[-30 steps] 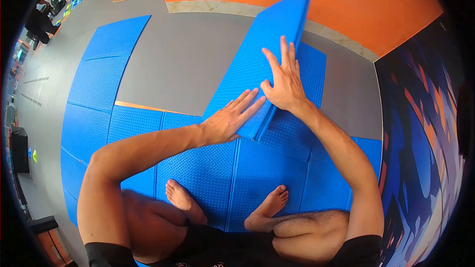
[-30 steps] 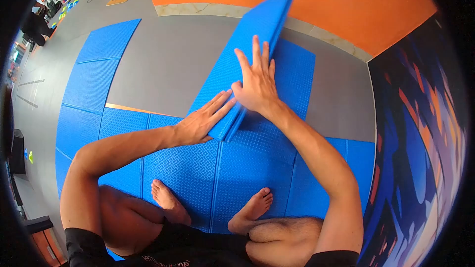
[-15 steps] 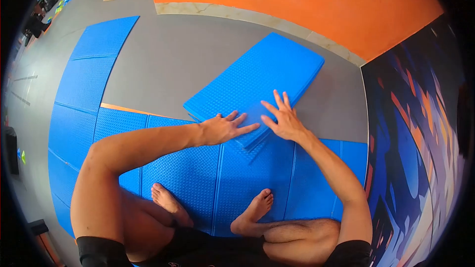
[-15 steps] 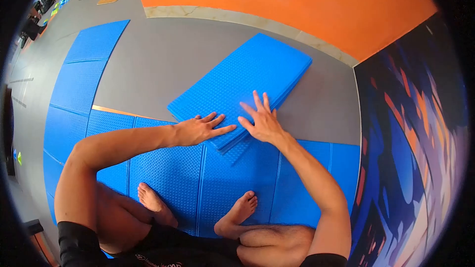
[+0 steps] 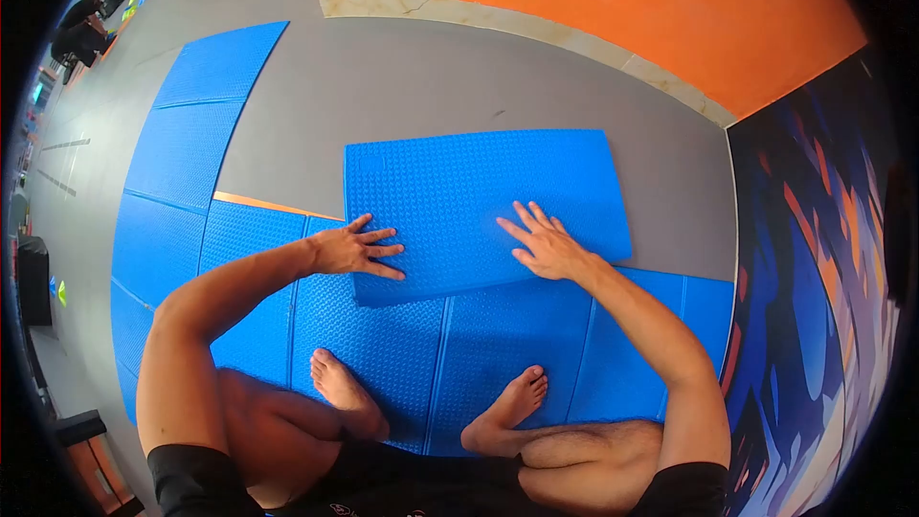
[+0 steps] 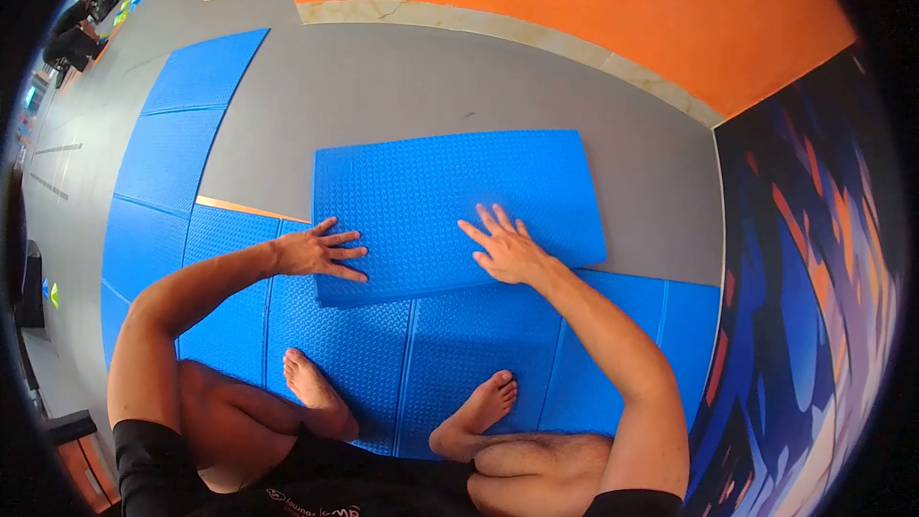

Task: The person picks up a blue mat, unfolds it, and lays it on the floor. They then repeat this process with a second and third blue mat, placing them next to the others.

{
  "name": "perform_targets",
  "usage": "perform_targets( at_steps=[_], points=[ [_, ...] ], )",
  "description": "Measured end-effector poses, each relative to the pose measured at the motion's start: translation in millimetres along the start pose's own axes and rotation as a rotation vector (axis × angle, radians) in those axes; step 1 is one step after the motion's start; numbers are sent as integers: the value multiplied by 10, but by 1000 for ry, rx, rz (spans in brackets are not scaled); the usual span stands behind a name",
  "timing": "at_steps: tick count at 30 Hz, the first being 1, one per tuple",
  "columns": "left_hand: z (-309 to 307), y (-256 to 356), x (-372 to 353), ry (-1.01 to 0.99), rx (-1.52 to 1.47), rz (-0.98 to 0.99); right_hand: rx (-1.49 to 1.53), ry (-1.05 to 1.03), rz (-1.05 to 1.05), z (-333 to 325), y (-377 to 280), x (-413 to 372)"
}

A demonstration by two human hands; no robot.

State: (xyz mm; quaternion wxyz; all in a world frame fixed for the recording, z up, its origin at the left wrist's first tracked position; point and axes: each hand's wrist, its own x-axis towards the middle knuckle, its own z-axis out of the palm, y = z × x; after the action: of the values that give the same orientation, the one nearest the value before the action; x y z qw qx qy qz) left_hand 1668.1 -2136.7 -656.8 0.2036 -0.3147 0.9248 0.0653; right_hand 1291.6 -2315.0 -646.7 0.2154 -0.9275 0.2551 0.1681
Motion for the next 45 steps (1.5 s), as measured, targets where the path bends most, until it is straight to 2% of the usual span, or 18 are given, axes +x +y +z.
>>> perform_targets(
  at_steps=[2, 6, 9, 12, 15, 18, 21, 24, 26, 30, 33, 36, 39, 40, 42, 43, 45],
  points=[
    [197, -148, -127, -39, -68, -77, -37, -21, 1, -3, 79, 16],
    [309, -301, -256, -304, -10, -301, -122, -58, 31, -35, 199, 94],
    [370, -282, -172, -258, -60, -343, -122, -60, 117, -25, 293, 109],
    [256, -229, -59, -125, -424, -682, -80, -40, 240, -32, 450, 87],
    [222, -297, 35, -100, -546, -933, -60, -35, 398, -9, 705, 28],
    [278, -402, 96, -216, -583, -1008, -39, -2, 571, 40, 952, -57],
    [351, -451, 185, -372, -659, -956, 49, -14, 784, 84, 1158, -134],
    [493, -467, 283, -383, -638, -967, 96, -56, 874, 234, 1395, -146],
    [520, -459, 284, -361, -658, -961, 110, -20, 857, 506, 1590, -100],
    [540, -494, 326, -345, -655, -963, 127, 4, 808, 513, 1669, -50],
    [650, -435, 241, -191, -573, -900, 168, 39, 772, 476, 1708, -54],
    [666, -399, 252, -126, -596, -980, 119, 145, 711, 498, 1757, -60],
    [614, -528, 252, 124, -975, -1067, 62, 152, 718, 556, 1812, -38],
    [670, -536, 295, 345, -1143, -1303, 185, 161, 743, 526, 1817, -74],
    [692, -619, 249, 400, -1310, -1407, 429, 187, 779, 434, 1820, -127],
    [697, -654, 205, 426, -1395, -1459, 430, 208, 815, 405, 1798, -148],
    [745, -687, 137, 464, -1385, -1480, 443, 250, 891, 409, 1730, -184]
  ],
)
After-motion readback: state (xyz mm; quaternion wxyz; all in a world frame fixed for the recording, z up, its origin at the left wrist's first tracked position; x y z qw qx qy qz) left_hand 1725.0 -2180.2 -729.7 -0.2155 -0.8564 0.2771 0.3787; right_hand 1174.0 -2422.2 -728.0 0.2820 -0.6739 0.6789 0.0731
